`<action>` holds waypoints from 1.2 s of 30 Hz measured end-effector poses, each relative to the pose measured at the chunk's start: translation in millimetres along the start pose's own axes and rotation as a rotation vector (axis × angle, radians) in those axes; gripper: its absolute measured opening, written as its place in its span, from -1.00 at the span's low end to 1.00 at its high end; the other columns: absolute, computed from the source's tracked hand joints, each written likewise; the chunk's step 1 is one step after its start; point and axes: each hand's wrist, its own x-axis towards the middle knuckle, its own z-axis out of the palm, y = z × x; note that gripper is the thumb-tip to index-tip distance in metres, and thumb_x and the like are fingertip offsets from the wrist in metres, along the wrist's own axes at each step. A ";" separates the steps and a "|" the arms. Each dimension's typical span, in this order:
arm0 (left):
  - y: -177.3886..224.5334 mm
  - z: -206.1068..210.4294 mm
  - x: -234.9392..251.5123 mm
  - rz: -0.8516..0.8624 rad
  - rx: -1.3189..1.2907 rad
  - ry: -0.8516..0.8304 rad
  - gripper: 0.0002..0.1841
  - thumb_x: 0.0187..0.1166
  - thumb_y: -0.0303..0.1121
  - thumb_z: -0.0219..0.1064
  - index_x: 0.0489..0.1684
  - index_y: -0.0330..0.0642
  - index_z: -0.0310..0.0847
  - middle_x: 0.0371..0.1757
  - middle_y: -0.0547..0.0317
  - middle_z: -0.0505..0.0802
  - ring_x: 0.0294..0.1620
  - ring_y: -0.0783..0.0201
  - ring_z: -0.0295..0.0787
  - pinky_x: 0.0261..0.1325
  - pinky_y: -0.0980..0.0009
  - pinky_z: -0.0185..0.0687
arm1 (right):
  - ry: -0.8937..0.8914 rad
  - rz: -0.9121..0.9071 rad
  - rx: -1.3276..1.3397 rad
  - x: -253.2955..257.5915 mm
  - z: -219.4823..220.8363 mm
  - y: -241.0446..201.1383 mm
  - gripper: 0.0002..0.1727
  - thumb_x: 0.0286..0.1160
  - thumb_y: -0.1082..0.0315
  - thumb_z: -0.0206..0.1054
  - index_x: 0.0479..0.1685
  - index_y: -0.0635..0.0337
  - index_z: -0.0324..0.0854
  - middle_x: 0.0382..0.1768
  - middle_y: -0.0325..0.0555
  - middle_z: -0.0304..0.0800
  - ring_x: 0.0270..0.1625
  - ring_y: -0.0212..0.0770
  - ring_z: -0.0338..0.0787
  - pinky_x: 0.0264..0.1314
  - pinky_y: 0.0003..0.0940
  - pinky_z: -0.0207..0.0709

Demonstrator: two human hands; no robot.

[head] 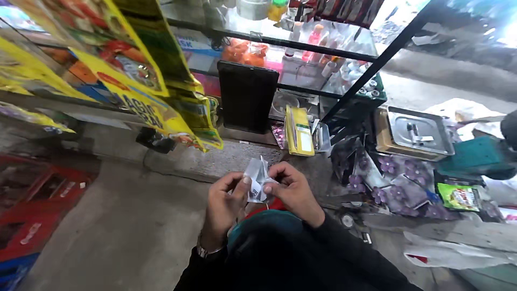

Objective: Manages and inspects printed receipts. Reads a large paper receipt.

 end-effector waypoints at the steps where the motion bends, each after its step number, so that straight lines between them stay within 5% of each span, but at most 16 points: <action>1: 0.1 -4.4 3.7 -0.043 -0.032 0.019 -0.85 0.61 -0.41 0.39 -0.09 -0.31 0.82 -0.36 0.11 0.88 -0.59 0.35 0.71 -0.59 0.46 0.65 | 0.051 0.011 0.035 1.6 -3.0 1.6 -0.72 0.44 0.47 0.53 0.05 0.38 0.64 -0.15 0.00 0.81 -0.14 -0.21 0.83 -0.01 -0.23 0.81; 6: -3.8 -26.0 20.6 -0.087 -0.215 0.046 -0.80 0.65 -0.43 0.35 0.05 -0.38 0.73 -0.44 0.06 0.80 -0.69 0.38 0.52 -0.68 0.52 0.46 | 0.309 0.085 0.155 13.9 -26.1 1.4 -0.69 0.58 0.50 0.37 0.27 0.28 0.59 -0.02 0.08 0.76 -0.04 -0.12 0.81 0.12 -0.11 0.77; 9: -3.3 -27.2 27.1 -0.001 -0.171 -0.029 -0.26 0.52 -0.51 0.38 0.75 -0.20 0.14 -0.20 0.01 0.88 -0.52 0.28 0.70 -0.59 0.47 0.59 | 0.344 0.071 0.078 19.3 -34.9 -3.2 -0.67 0.61 0.48 0.35 0.31 0.34 0.58 0.00 0.14 0.80 -0.03 -0.09 0.84 0.10 -0.13 0.79; 11: -8.7 -27.0 27.7 0.123 -0.020 -0.086 -0.08 0.48 -0.52 0.39 0.91 -0.17 -0.09 0.00 0.03 0.90 -0.26 0.22 0.85 -0.28 0.36 0.82 | 0.359 0.068 0.040 22.6 -37.3 -5.4 -0.71 0.64 0.43 0.34 0.24 0.37 0.61 -0.08 0.14 0.82 -0.11 -0.10 0.86 0.03 -0.16 0.81; 14: -17.4 -27.0 26.0 0.261 0.158 -0.167 -0.51 0.47 -0.50 0.41 0.45 -0.11 0.70 0.07 0.13 0.87 -0.29 0.38 0.78 -0.27 0.46 0.80 | 0.399 0.105 0.044 27.9 -38.3 -7.4 -0.80 0.66 0.35 0.36 0.03 0.32 0.67 -0.23 0.06 0.81 -0.21 -0.17 0.84 -0.02 -0.18 0.81; 16: -17.5 -24.2 28.6 0.287 0.232 -0.189 -0.77 0.52 -0.38 0.46 0.08 0.03 0.91 -0.02 0.26 0.87 -0.37 0.48 0.72 -0.39 0.54 0.71 | 0.413 0.136 0.069 34.4 -40.7 -9.6 -0.81 0.65 0.30 0.38 -0.13 0.30 0.65 -0.30 0.01 0.79 -0.25 -0.22 0.81 -0.04 -0.20 0.78; 22: -20.4 -12.6 28.8 0.306 0.064 0.022 -0.86 0.51 -0.24 0.53 -0.22 -0.09 0.92 0.00 0.18 0.79 -0.20 0.38 0.71 -0.19 0.51 0.73 | 0.416 0.201 0.135 32.6 -49.9 -7.1 -0.65 0.61 0.03 0.41 -0.24 0.18 0.63 -0.33 -0.05 0.76 -0.29 -0.23 0.81 -0.12 -0.18 0.80; 26: -19.1 -11.8 36.1 0.234 -0.139 0.196 -0.82 0.65 -0.28 0.35 -0.19 -0.20 0.77 0.02 0.19 0.77 -0.50 0.48 0.59 -0.54 0.58 0.57 | 0.328 0.185 0.158 31.6 -57.5 -9.0 -0.67 0.69 0.13 0.33 -0.30 0.23 0.56 -0.40 -0.04 0.76 -0.35 -0.22 0.83 -0.18 -0.18 0.84; 28: -11.9 -7.1 37.5 0.191 -0.206 0.263 -0.86 0.71 -0.37 0.26 -0.13 -0.24 0.69 -0.31 0.22 0.79 -0.67 0.47 0.52 -0.67 0.58 0.50 | 0.287 0.174 0.163 30.4 -62.0 -10.1 -0.67 0.70 0.14 0.33 -0.29 0.25 0.55 -0.38 -0.02 0.78 -0.34 -0.20 0.85 -0.16 -0.16 0.84; 30: -5.5 -1.4 38.6 0.160 -0.205 0.315 -0.89 0.75 -0.40 0.19 -0.13 -0.21 0.59 -0.50 0.29 0.72 -0.72 0.48 0.50 -0.69 0.60 0.47 | 0.250 0.147 0.150 28.3 -65.5 -12.2 -0.65 0.64 0.10 0.40 -0.29 0.22 0.55 -0.37 -0.04 0.77 -0.32 -0.22 0.84 -0.14 -0.19 0.83; 36: 12.5 -0.4 37.6 0.226 -0.220 0.424 -0.92 0.74 -0.45 0.19 -0.05 -0.24 0.57 -0.46 0.24 0.73 -0.70 0.47 0.53 -0.68 0.59 0.51 | 0.078 0.049 0.093 18.1 -67.8 -11.7 -0.74 0.64 0.20 0.41 -0.31 0.18 0.57 -0.46 -0.14 0.73 -0.44 -0.30 0.77 -0.29 -0.30 0.78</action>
